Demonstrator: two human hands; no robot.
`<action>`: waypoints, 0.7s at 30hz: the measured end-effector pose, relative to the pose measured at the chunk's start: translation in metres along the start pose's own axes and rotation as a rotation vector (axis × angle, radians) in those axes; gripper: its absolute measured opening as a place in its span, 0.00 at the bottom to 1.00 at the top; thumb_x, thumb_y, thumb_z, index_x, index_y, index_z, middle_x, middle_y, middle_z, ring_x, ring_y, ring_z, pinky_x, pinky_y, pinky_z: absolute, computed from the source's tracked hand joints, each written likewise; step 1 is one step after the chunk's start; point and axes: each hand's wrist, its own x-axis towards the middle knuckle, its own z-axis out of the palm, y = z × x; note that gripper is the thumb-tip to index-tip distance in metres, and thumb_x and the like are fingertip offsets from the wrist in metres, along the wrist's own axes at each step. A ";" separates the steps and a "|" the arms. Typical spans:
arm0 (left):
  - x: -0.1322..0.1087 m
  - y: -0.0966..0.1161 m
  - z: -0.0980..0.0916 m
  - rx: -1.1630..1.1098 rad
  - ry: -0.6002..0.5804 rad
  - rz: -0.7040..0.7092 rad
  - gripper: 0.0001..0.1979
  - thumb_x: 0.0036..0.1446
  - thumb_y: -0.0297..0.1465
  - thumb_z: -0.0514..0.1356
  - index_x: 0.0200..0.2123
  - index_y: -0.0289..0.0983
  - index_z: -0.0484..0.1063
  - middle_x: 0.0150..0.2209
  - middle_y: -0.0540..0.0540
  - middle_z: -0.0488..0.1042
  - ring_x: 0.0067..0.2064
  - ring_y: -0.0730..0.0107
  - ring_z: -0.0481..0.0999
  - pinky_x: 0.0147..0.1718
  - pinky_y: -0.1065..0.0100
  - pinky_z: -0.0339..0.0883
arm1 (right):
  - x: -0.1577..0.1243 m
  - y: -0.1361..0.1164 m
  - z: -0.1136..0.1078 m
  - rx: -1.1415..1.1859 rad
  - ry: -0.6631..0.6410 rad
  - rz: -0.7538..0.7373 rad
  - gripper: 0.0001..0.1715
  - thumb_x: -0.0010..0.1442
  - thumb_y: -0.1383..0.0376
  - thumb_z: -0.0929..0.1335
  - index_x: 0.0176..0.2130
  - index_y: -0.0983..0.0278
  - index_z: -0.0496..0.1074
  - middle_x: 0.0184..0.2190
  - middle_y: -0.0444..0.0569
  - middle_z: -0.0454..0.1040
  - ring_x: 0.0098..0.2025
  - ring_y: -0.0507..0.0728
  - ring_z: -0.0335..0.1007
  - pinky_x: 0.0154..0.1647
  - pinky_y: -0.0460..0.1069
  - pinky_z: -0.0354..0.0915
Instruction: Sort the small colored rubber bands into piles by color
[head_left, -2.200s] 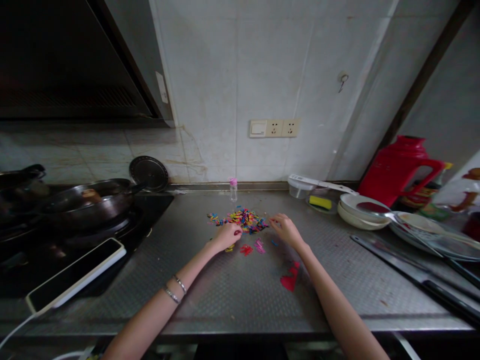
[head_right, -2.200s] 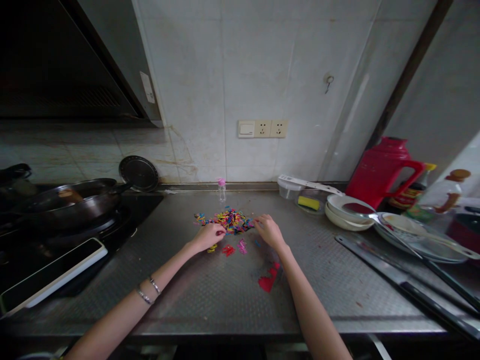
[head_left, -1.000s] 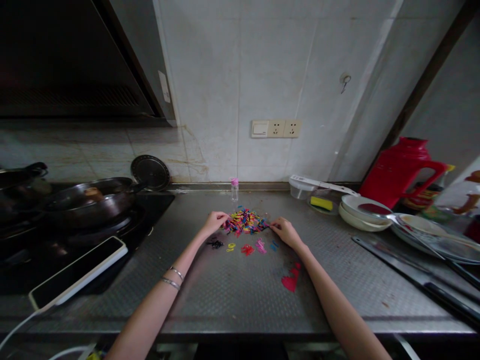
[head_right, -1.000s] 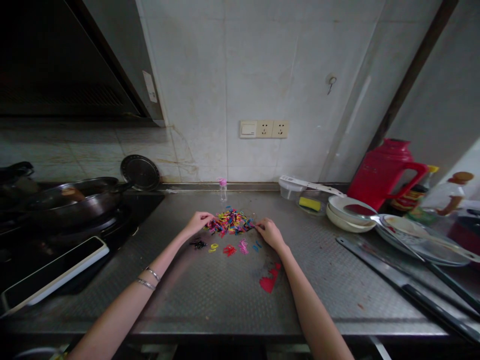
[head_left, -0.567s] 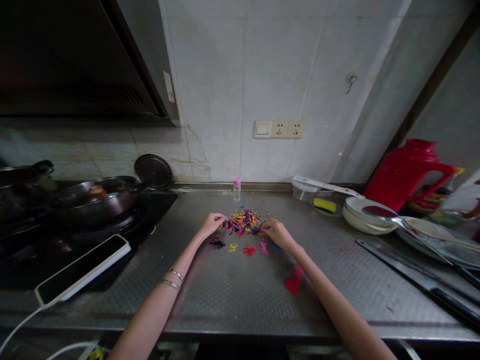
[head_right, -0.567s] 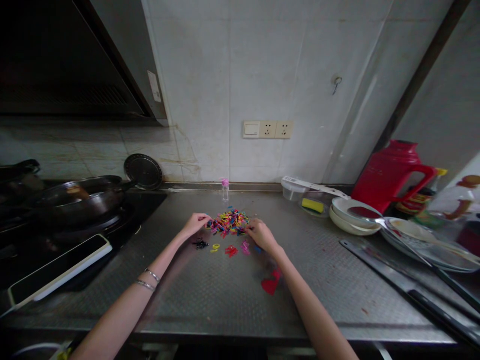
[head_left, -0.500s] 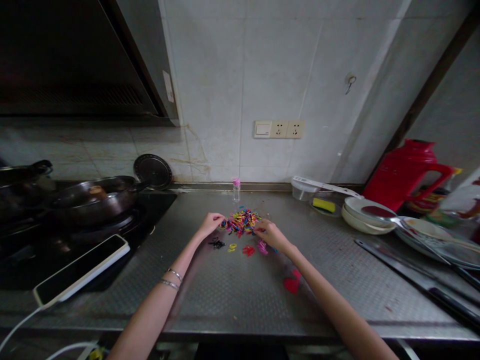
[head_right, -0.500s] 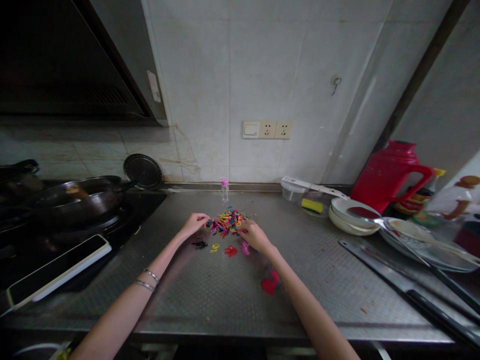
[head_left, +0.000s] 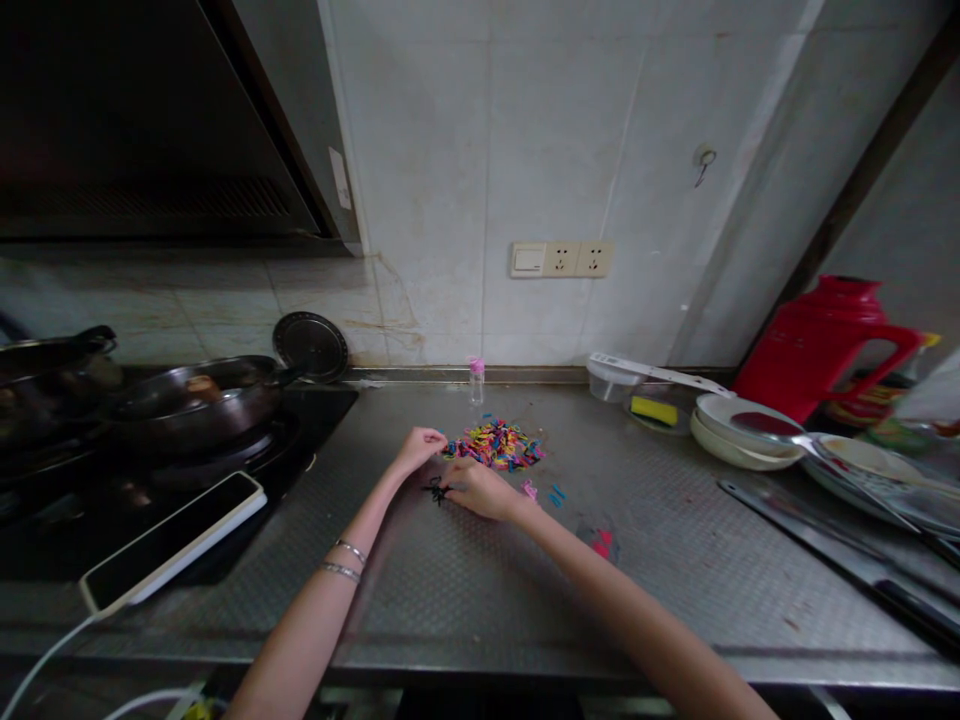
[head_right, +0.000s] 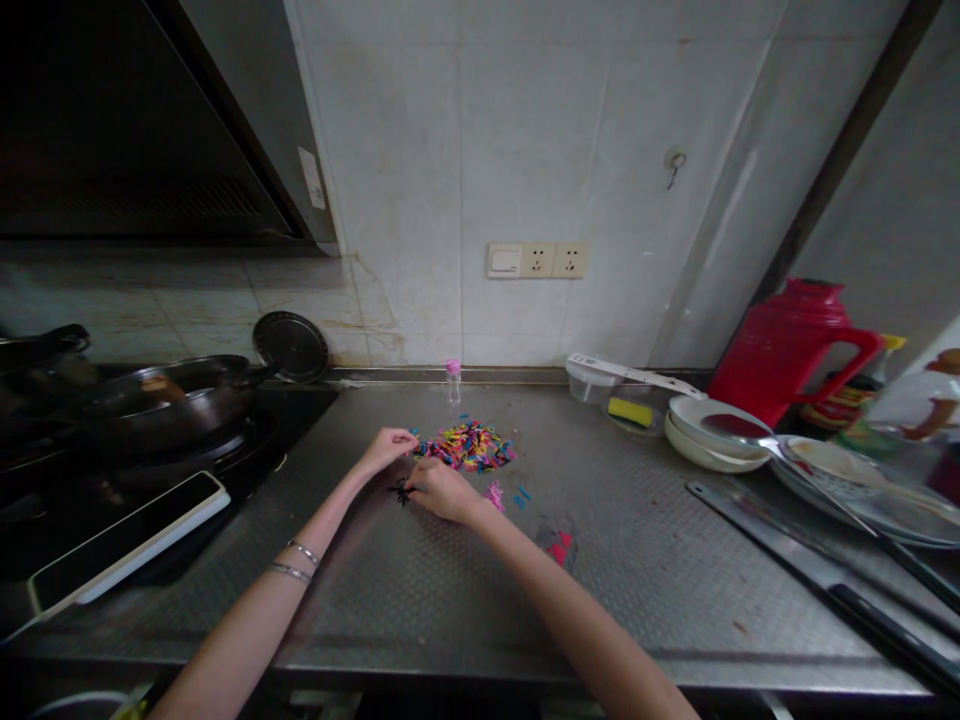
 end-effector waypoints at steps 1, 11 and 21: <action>0.000 -0.002 -0.001 0.020 -0.026 0.004 0.11 0.43 0.33 0.57 0.26 0.30 0.74 0.22 0.46 0.73 0.25 0.73 0.68 0.25 0.73 0.60 | -0.002 0.002 -0.003 0.006 0.013 0.010 0.11 0.52 0.70 0.65 0.37 0.64 0.73 0.36 0.49 0.70 0.40 0.54 0.65 0.43 0.47 0.61; -0.011 0.011 -0.004 0.116 -0.205 -0.055 0.11 0.40 0.32 0.58 0.27 0.30 0.72 0.18 0.50 0.69 0.20 0.76 0.64 0.20 0.75 0.53 | -0.048 0.061 -0.054 0.033 0.245 0.285 0.10 0.53 0.69 0.63 0.33 0.64 0.74 0.32 0.48 0.73 0.36 0.53 0.67 0.40 0.47 0.61; -0.009 0.007 -0.003 0.126 -0.190 0.006 0.09 0.43 0.31 0.57 0.26 0.31 0.72 0.20 0.49 0.70 0.22 0.75 0.65 0.23 0.74 0.56 | -0.072 0.091 -0.061 -0.016 0.353 0.433 0.13 0.51 0.67 0.63 0.35 0.64 0.74 0.31 0.48 0.74 0.35 0.54 0.68 0.46 0.50 0.59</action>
